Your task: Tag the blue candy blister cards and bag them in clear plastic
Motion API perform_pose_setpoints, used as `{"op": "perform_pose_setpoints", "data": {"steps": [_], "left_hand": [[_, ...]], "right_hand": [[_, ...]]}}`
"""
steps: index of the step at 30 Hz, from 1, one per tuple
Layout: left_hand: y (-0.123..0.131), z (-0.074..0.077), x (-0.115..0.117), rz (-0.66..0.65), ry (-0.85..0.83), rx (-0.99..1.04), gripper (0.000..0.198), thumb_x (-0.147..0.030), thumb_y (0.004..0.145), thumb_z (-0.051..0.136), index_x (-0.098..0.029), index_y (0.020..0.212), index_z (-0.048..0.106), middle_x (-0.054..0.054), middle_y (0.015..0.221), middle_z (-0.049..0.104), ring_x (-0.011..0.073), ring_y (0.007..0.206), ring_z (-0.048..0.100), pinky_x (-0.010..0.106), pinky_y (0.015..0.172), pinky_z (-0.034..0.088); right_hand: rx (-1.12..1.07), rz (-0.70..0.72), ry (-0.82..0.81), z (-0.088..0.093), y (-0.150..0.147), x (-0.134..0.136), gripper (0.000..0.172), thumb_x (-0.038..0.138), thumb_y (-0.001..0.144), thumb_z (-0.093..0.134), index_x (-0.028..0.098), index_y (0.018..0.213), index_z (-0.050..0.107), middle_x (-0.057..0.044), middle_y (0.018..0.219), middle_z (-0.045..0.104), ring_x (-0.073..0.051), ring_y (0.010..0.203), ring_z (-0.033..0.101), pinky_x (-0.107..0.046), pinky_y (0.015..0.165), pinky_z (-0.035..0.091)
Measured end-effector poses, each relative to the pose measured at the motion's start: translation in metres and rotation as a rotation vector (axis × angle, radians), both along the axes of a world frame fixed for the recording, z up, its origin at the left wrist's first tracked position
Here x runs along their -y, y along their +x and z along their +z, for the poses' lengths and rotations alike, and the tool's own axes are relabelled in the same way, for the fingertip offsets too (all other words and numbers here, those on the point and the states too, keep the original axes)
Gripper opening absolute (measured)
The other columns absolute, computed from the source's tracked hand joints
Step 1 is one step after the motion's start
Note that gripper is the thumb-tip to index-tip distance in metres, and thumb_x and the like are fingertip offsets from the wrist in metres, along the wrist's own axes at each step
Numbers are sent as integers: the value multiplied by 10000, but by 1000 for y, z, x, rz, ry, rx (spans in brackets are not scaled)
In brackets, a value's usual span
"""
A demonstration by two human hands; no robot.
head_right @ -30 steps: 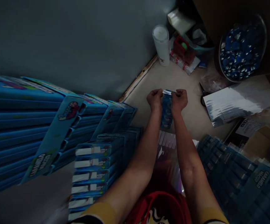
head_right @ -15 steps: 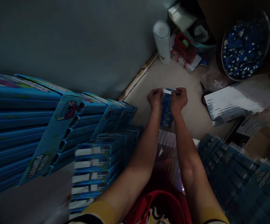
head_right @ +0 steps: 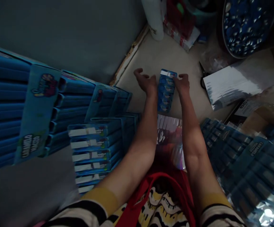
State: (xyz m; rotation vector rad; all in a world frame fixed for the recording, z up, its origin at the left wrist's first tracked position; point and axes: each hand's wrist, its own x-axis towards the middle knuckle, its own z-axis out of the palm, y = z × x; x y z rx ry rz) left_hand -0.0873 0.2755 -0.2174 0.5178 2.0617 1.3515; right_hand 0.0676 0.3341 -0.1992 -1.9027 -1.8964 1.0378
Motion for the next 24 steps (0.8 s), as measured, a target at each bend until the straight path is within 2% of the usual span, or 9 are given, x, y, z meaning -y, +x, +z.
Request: {"op": "perform_pose_setpoints", "data": {"steps": [3, 6, 9, 11, 13, 15, 17, 20, 24], "left_hand": [[23, 40, 33, -44, 43, -155, 266, -259, 1084, 576, -144, 1320, 532, 138, 1288, 645, 205, 1246, 595, 372, 1105, 423], [56, 67, 74, -284, 133, -326, 179, -294, 1075, 575, -171, 1191, 633, 116, 1194, 685, 225, 1173, 644, 353, 1044, 472], [80, 71, 113, -680, 120, -410, 230, -175, 1065, 497, -190, 1174, 699, 111, 1175, 730, 235, 1134, 676, 350, 1007, 502], [88, 66, 133, -973, 91, -419, 338, -72, 1020, 468, -175, 1223, 718, 127, 1208, 746, 241, 1145, 683, 354, 1006, 509], [91, 62, 147, -1175, 28, -427, 349, -52, 985, 505, -160, 1216, 743, 137, 1178, 763, 257, 1132, 692, 372, 1005, 506], [92, 62, 155, -1239, -74, -468, 286, -96, 980, 563, -160, 1152, 782, 141, 1104, 779, 279, 1084, 702, 413, 1002, 493], [90, 67, 159, -1231, -162, -517, 243, -156, 996, 588, -182, 1072, 817, 139, 1038, 781, 293, 1044, 702, 451, 999, 470], [85, 75, 161, -1229, -203, -553, 236, -201, 1004, 601, -196, 1016, 837, 140, 1030, 765, 300, 1075, 681, 458, 1003, 446], [76, 77, 165, -1226, -312, -496, 260, -225, 1020, 572, -157, 1032, 823, 150, 1104, 749, 283, 1066, 678, 391, 930, 466]], "right_hand": [[160, 72, -110, 49, 37, 50, 313, 422, 967, 595, 219, 1191, 676, -95, 1078, 740, -291, 1089, 677, -476, 997, 498], [373, 197, -211, 82, 70, 111, 356, 342, 931, 652, 227, 1262, 716, -117, 1166, 776, -366, 1226, 636, -551, 1069, 433], [438, 298, -300, 87, 89, 154, 471, 170, 862, 675, 255, 1324, 716, -93, 1232, 788, -359, 1288, 616, -580, 1145, 342], [391, 315, -286, 82, 96, 170, 523, 78, 847, 615, 281, 1317, 722, -63, 1210, 800, -307, 1271, 638, -585, 1204, 259], [308, 299, -230, 79, 101, 179, 513, 73, 875, 570, 293, 1312, 722, -46, 1180, 805, -269, 1244, 657, -592, 1237, 196], [243, 267, -176, 78, 105, 183, 486, 106, 900, 564, 293, 1322, 716, -41, 1152, 807, -260, 1222, 664, -591, 1243, 184], [213, 245, -134, 79, 107, 186, 462, 123, 904, 569, 287, 1308, 724, -40, 1110, 812, -266, 1203, 664, -574, 1231, 210], [187, 238, -81, 80, 108, 193, 414, 134, 919, 565, 271, 1266, 745, -46, 1093, 815, -274, 1169, 662, -533, 1195, 274], [217, 241, 89, 82, 102, 211, 343, 193, 986, 566, 258, 1262, 758, -75, 1295, 768, -294, 1258, 598, -495, 1167, 306]]}}
